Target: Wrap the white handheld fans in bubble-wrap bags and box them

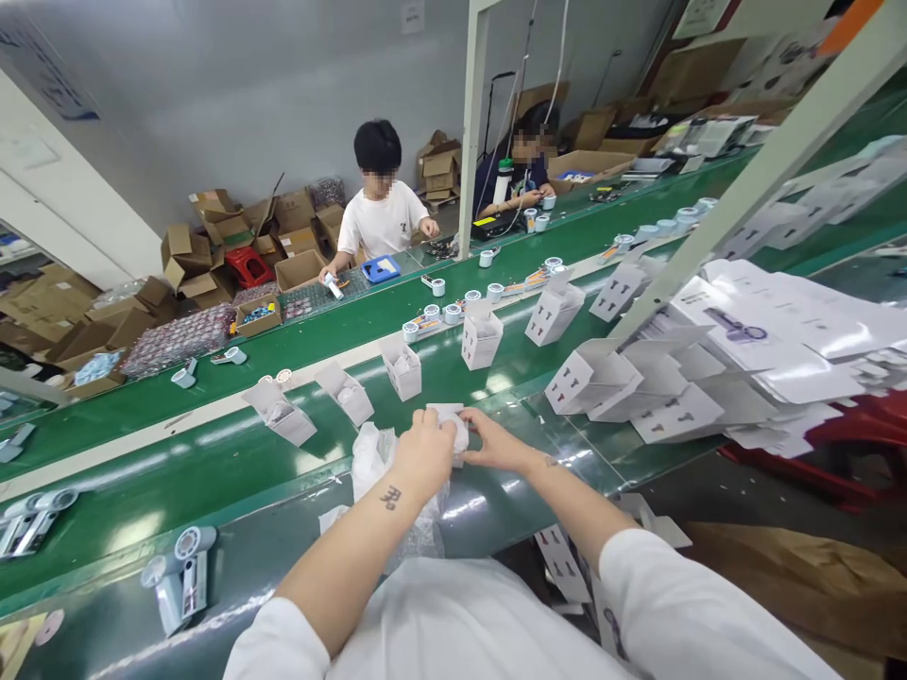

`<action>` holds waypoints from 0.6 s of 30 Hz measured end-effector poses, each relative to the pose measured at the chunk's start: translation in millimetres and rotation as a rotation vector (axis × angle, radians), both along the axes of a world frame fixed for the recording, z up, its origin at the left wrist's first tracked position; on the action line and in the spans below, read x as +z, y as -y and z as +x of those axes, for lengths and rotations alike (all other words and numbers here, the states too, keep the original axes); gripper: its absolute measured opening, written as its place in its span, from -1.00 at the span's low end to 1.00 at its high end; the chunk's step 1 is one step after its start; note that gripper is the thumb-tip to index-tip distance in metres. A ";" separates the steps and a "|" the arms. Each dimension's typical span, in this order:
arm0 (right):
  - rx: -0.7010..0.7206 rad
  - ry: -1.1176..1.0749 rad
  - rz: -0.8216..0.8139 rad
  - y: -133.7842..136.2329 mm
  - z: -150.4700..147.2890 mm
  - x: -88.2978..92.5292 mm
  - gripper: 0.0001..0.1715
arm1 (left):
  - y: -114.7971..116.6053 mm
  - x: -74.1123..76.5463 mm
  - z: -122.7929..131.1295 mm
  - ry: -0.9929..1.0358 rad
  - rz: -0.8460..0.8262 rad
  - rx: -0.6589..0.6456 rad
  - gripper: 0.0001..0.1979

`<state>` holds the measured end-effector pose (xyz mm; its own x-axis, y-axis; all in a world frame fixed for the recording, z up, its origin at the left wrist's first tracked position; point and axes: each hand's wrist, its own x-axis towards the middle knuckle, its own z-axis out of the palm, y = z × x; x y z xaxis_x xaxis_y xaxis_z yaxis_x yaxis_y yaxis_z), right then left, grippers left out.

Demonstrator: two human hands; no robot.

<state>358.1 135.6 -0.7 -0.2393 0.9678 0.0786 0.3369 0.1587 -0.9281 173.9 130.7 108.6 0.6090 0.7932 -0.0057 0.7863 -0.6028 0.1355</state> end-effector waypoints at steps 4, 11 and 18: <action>0.025 -0.018 0.051 5.6 -6.7 -3.5 -0.22 | -8.0 -0.7 24.5 -0.157 -0.030 -0.113 -0.70; 0.010 -0.151 -0.081 14.8 9.9 -6.2 -0.31 | -9.8 -31.5 3.2 -0.119 0.222 -0.287 -0.61; 0.075 0.039 0.034 12.9 6.3 6.1 -0.58 | -21.8 -21.1 13.0 -0.091 0.093 -0.079 -0.78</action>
<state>364.4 122.6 5.4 -0.3149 0.9438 0.1001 0.3582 0.2158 -0.9084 186.9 152.5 87.5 0.6702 0.7422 0.0076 0.7421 -0.6702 0.0065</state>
